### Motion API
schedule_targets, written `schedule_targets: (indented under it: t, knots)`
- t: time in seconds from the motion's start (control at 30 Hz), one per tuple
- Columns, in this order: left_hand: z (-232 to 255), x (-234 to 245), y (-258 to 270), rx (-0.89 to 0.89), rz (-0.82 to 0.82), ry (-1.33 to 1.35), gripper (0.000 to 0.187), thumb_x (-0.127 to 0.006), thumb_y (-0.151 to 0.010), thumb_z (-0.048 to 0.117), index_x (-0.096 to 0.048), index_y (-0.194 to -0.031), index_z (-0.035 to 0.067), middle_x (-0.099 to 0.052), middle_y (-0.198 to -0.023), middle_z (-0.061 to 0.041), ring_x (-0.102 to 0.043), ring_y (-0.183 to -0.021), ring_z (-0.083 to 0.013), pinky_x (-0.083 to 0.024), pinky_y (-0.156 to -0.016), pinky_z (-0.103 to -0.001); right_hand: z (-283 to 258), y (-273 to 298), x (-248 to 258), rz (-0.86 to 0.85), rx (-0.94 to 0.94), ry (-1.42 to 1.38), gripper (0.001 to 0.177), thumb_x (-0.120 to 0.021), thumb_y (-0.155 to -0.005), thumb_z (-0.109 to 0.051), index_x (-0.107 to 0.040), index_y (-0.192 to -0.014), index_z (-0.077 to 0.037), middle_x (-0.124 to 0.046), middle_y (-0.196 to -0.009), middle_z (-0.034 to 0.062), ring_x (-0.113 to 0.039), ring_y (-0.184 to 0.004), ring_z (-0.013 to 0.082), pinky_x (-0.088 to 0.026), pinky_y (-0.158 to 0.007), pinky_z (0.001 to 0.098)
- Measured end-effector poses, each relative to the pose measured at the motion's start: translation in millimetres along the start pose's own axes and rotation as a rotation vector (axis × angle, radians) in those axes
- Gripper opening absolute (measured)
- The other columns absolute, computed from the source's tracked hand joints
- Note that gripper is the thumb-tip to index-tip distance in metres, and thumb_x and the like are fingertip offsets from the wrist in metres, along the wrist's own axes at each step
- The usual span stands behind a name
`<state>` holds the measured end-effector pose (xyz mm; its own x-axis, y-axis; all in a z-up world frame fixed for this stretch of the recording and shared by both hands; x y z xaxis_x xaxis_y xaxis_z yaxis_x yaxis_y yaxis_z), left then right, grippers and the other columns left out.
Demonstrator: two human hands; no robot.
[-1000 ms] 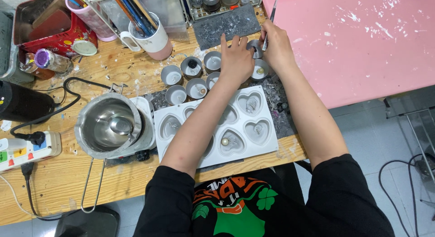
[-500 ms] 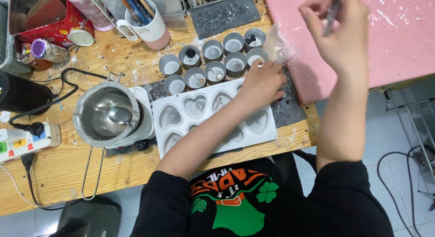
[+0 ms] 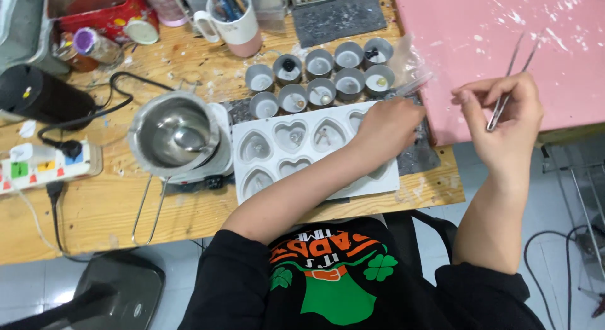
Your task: The recorder is preparing heart-shaped candle molds by placing small decorative items inside and adjusting wicks in metal containers.
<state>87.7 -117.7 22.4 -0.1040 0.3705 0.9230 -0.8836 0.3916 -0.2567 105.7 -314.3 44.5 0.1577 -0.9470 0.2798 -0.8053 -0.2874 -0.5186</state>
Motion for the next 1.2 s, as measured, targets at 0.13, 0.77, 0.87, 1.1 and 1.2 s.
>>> schedule_targets:
  t: [0.13, 0.77, 0.87, 1.1, 1.2]
  knots:
    - [-21.8, 48.6, 42.0, 0.077, 0.252, 0.309, 0.027, -0.080, -0.071, 0.016, -0.070, -0.095, 0.006, -0.072, -0.093, -0.011, -0.071, -0.096, -0.0325, -0.055, -0.074, -0.044, -0.3, -6.2, -40.6, -0.139, -0.073, -0.066, 0.029, -0.062, -0.111, 0.013, -0.038, -0.102, -0.002, -0.071, -0.113, 0.0200, -0.071, -0.106, 0.0204, -0.060, -0.095, 0.0325]
    - [-99.2, 65.3, 165.7, 0.364, 0.508, 0.310, 0.055, -0.074, -0.096, 0.030, -0.056, -0.140, 0.004, -0.062, -0.134, -0.014, -0.063, -0.121, -0.0325, -0.053, -0.096, -0.043, 14.6, -82.9, -186.5, -0.509, -0.112, -0.246, 0.043, -0.075, -0.092, 0.011, -0.037, -0.095, -0.008, -0.071, -0.116, 0.0197, -0.072, -0.109, 0.0188, -0.062, -0.096, 0.0334]
    - [-114.4, 53.1, 171.8, 0.447, 0.382, 0.212, 0.061, -0.072, -0.094, 0.035, -0.053, -0.142, 0.002, -0.057, -0.139, -0.014, -0.056, -0.127, -0.0328, -0.047, -0.101, -0.047, 30.6, -97.3, -209.2, -0.501, -0.043, -0.112, 0.045, -0.079, -0.090, 0.009, -0.037, -0.095, -0.007, -0.071, -0.113, 0.0179, -0.072, -0.105, 0.0178, -0.062, -0.092, 0.0321]
    - [-121.4, 40.8, 184.7, 0.424, 0.356, 0.105, 0.067, -0.069, -0.095, 0.043, -0.053, -0.140, -0.004, -0.054, -0.138, -0.017, -0.047, -0.133, -0.0351, -0.036, -0.110, -0.050, 20.4, -122.6, -272.3, -0.534, 0.201, 0.206, 0.047, -0.085, -0.084, 0.002, -0.039, -0.092, -0.006, -0.076, -0.102, 0.0093, -0.074, -0.103, 0.0275, -0.055, -0.079, 0.0373]
    - [-121.7, 41.2, 187.3, 0.435, 0.323, 0.081, 0.066, -0.069, -0.093, 0.042, -0.054, -0.138, -0.004, -0.054, -0.139, -0.016, -0.047, -0.133, -0.0327, -0.034, -0.112, -0.050, 23.7, -129.8, -294.2, -0.531, 0.382, 0.302, 0.049, -0.088, -0.077, 0.000, -0.041, -0.090, -0.005, -0.076, -0.098, 0.0069, -0.064, -0.100, 0.0354, -0.050, -0.083, 0.0450]
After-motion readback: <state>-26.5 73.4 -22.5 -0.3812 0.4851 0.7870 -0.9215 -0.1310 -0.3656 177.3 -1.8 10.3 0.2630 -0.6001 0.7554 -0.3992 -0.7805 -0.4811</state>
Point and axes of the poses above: each hand's wrist, its own y-axis away from the middle knuckle, its own x-axis out of the back of the hand, z = x × y, the point moved 1 cm from there along -y, towards the middle knuckle
